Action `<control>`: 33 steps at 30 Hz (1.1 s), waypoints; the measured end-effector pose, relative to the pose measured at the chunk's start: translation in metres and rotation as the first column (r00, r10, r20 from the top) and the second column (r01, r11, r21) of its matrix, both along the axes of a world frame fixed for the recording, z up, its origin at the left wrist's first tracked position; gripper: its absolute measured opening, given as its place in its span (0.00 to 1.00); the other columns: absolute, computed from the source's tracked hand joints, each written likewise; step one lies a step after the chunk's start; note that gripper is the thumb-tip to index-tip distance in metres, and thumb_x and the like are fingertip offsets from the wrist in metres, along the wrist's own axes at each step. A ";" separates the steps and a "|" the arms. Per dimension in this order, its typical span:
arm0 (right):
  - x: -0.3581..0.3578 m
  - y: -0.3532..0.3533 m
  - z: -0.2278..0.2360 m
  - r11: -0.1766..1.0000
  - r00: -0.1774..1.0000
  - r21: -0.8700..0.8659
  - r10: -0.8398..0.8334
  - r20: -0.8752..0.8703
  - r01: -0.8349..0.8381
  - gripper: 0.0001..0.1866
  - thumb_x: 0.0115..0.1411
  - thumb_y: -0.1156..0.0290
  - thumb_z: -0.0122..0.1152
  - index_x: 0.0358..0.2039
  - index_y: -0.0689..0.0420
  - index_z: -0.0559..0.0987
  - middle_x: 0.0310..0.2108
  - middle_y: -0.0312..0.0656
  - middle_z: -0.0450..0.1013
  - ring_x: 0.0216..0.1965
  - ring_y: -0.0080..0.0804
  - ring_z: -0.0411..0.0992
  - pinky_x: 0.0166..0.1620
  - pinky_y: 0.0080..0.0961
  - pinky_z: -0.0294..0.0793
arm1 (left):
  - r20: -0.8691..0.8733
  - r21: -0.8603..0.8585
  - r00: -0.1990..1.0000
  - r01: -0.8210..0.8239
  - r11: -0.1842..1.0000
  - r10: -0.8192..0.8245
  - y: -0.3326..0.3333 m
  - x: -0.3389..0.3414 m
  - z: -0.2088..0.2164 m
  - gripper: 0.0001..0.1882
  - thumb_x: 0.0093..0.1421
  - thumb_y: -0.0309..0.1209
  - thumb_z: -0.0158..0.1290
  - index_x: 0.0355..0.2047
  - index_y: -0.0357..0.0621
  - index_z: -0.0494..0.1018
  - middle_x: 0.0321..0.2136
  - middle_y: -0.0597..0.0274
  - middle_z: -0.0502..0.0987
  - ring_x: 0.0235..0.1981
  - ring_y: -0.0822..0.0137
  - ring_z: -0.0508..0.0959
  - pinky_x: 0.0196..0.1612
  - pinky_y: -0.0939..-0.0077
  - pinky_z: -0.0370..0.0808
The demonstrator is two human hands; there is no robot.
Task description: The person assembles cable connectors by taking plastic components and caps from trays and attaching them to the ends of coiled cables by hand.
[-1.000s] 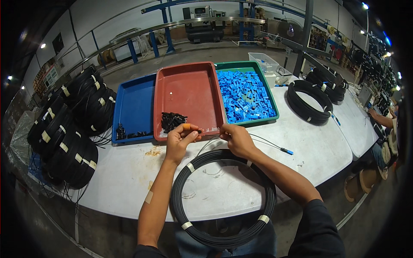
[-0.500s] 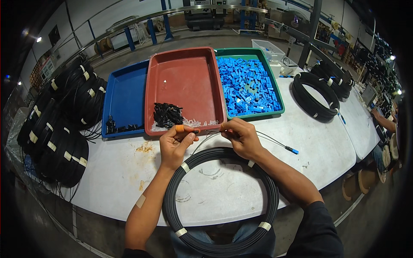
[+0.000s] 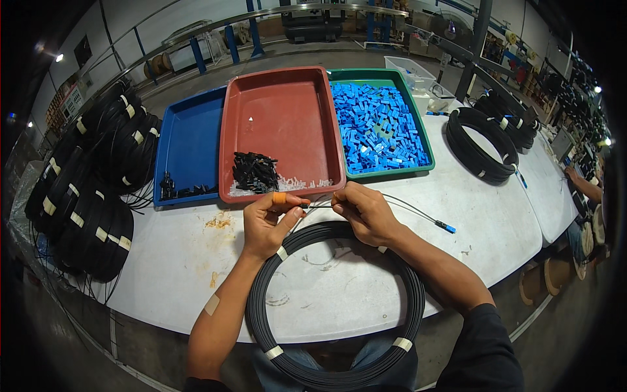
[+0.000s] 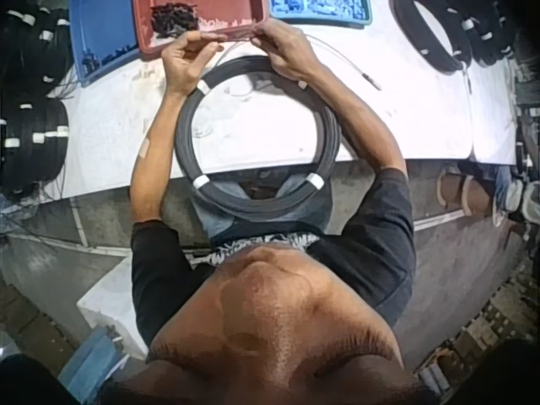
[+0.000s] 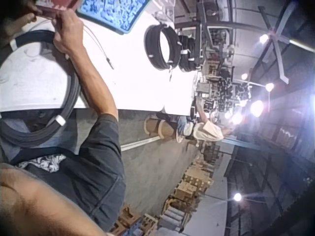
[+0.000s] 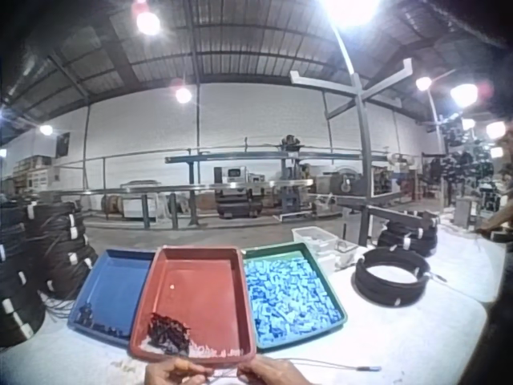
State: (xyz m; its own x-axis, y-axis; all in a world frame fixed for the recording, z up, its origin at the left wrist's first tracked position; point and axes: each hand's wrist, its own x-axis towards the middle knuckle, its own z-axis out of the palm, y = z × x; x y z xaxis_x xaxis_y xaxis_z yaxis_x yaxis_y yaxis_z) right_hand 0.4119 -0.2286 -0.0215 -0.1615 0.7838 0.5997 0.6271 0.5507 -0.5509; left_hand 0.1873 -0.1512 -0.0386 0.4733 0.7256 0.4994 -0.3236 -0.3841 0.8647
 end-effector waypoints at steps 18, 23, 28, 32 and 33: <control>0.002 -0.002 -0.001 0.998 0.989 0.065 -0.036 0.141 0.027 0.07 0.60 0.79 0.62 0.37 0.60 0.75 0.31 0.44 0.72 0.29 0.42 0.75 0.32 0.32 0.72 | -0.031 0.007 0.999 -0.028 1.000 0.028 0.001 0.001 -0.003 0.08 0.59 0.19 0.62 0.40 0.33 0.78 0.41 0.47 0.83 0.41 0.67 0.84 0.47 0.74 0.81; 0.002 -0.002 0.002 1.000 0.997 -0.010 0.028 0.067 -0.028 0.05 0.59 0.76 0.61 0.35 0.61 0.75 0.32 0.47 0.75 0.30 0.49 0.75 0.33 0.39 0.72 | -0.032 -0.013 0.998 -0.046 0.999 0.046 -0.001 0.002 -0.003 0.08 0.59 0.19 0.63 0.38 0.33 0.79 0.41 0.48 0.83 0.42 0.66 0.84 0.48 0.74 0.81; 0.005 -0.001 0.002 0.994 0.998 -0.106 0.038 0.041 -0.034 0.06 0.60 0.73 0.61 0.35 0.61 0.75 0.32 0.47 0.75 0.30 0.49 0.75 0.33 0.40 0.71 | -0.031 0.052 0.999 -0.034 0.998 0.036 0.000 0.004 -0.007 0.07 0.58 0.18 0.63 0.38 0.33 0.80 0.41 0.46 0.83 0.43 0.63 0.84 0.48 0.74 0.81; 0.008 -0.002 0.000 0.999 0.981 0.001 -0.039 0.191 0.040 0.05 0.60 0.73 0.61 0.35 0.58 0.75 0.32 0.44 0.75 0.30 0.48 0.75 0.32 0.40 0.71 | -0.067 0.053 0.998 0.022 0.998 -0.018 0.000 0.004 -0.003 0.05 0.58 0.16 0.62 0.36 0.33 0.80 0.40 0.47 0.83 0.45 0.61 0.83 0.50 0.70 0.81; 0.006 -0.004 0.003 0.999 0.981 0.000 -0.038 0.190 0.039 0.05 0.60 0.73 0.61 0.35 0.58 0.75 0.32 0.44 0.75 0.30 0.48 0.75 0.32 0.40 0.71 | -0.107 0.127 0.994 -0.007 0.992 0.021 0.000 0.002 -0.001 0.05 0.58 0.16 0.62 0.35 0.33 0.80 0.39 0.48 0.84 0.45 0.61 0.84 0.50 0.70 0.81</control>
